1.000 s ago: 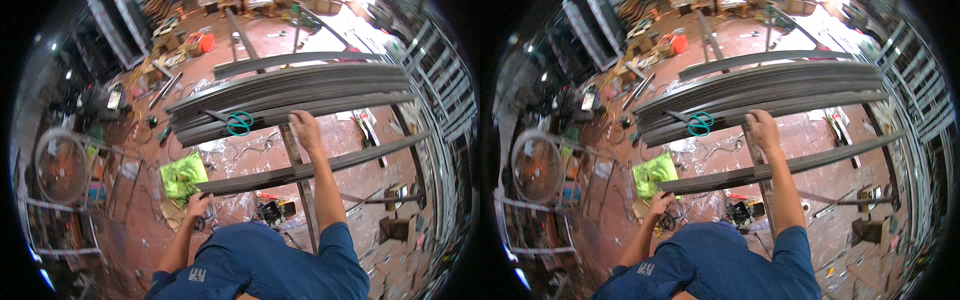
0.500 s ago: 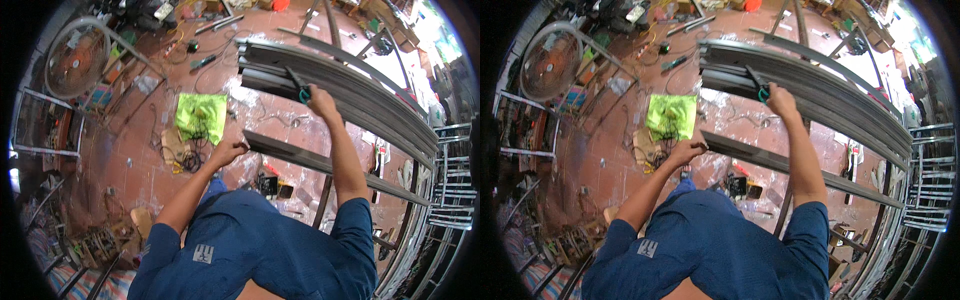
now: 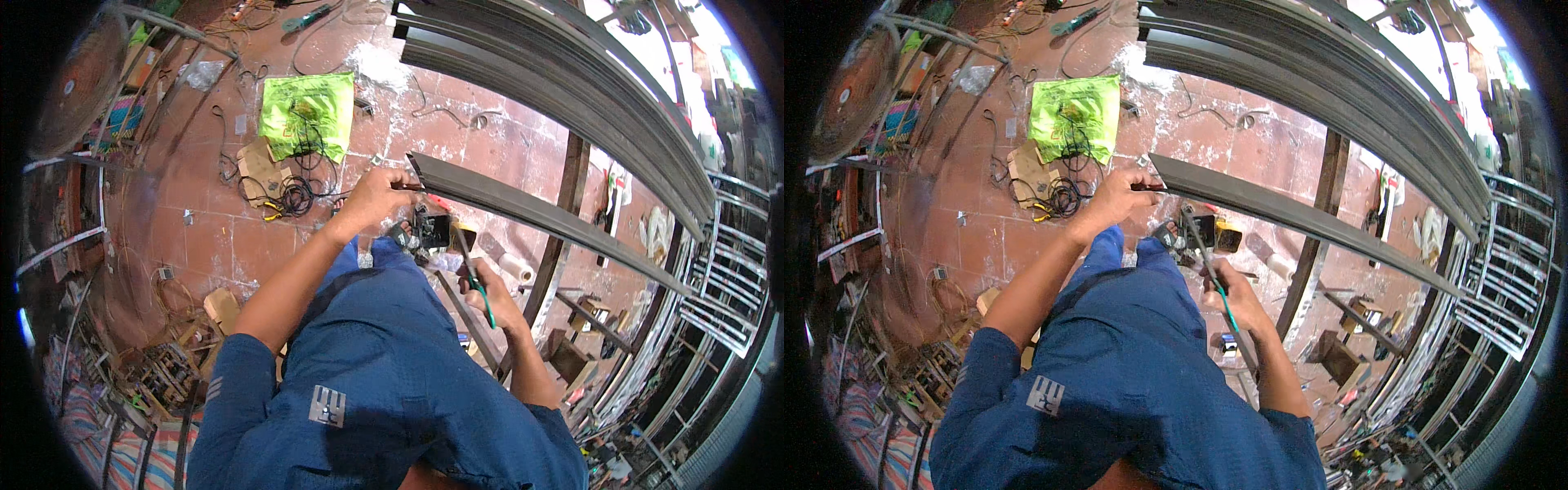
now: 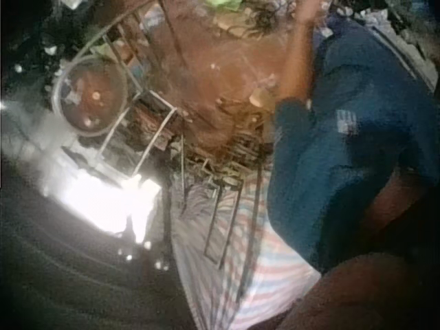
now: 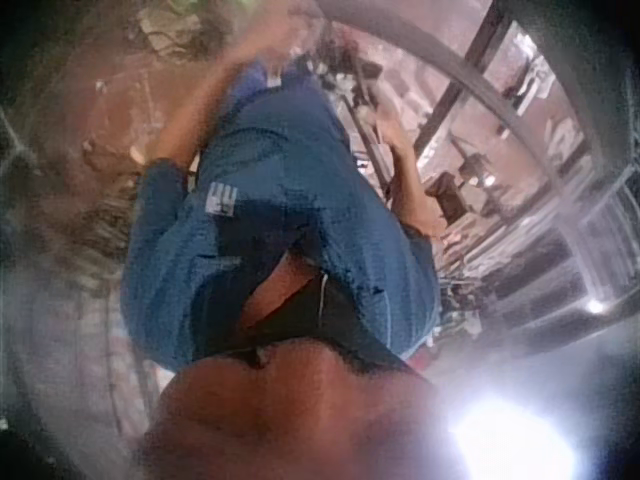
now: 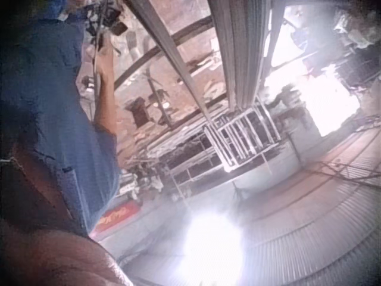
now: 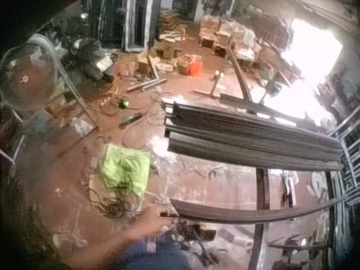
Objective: The person uses green-handled shears to cut long dark metal profiles on a workbench. They repeatedly pick up a profile, position it, cut a section, and place the cut piece aside. The process is repeated multiple times throughout the clip.
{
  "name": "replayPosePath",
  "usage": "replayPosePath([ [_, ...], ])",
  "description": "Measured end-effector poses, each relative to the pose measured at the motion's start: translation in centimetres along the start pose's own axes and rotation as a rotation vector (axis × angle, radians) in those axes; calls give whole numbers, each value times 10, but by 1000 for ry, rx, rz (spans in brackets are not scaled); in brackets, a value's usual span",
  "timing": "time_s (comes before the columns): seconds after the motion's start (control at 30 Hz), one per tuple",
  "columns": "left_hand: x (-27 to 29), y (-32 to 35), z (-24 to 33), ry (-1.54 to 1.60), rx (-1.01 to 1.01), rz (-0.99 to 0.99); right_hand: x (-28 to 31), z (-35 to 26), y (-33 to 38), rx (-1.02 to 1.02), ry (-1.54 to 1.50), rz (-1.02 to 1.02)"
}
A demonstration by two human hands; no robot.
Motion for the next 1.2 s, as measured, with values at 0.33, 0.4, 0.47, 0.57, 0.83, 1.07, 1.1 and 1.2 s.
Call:
replayPosePath([
  [0.33, -21, -7, -25, 226, 112, 23, -24, 43, -8, -69, -66, 107],
  [0.4, -22, -9, -24, 66, 109, -10, -25, 52, -8, -79, -54, 108],
  [0.47, -22, -14, -5, -165, 145, -83, -21, 47, -7, -77, -3, 115],
  [0.57, -24, -14, 25, -769, 74, -117, -20, 51, -11, -65, 39, 95],
  [0.83, 0, -5, 30, -74, 31, -58, -7, 24, -48, 6, 115, 32],
  [1.07, 3, -4, 33, -102, 24, 1, -7, 12, -68, -6, 76, -37],
  [1.1, 4, -4, 32, -104, -2, 10, -9, 14, -69, -14, 64, -44],
  [1.2, 4, -4, 26, -112, -54, 28, -13, 23, -71, -19, 24, -52],
])
Point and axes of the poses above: each hand's wrist, its own y-axis away from the middle knuckle, its own x-axis out of the back of the hand, z = x × y, the point moved 10 cm from there along -y, towards the middle knuckle, and after that the axes turned 13 degrees about y, right-handed, at the moved point
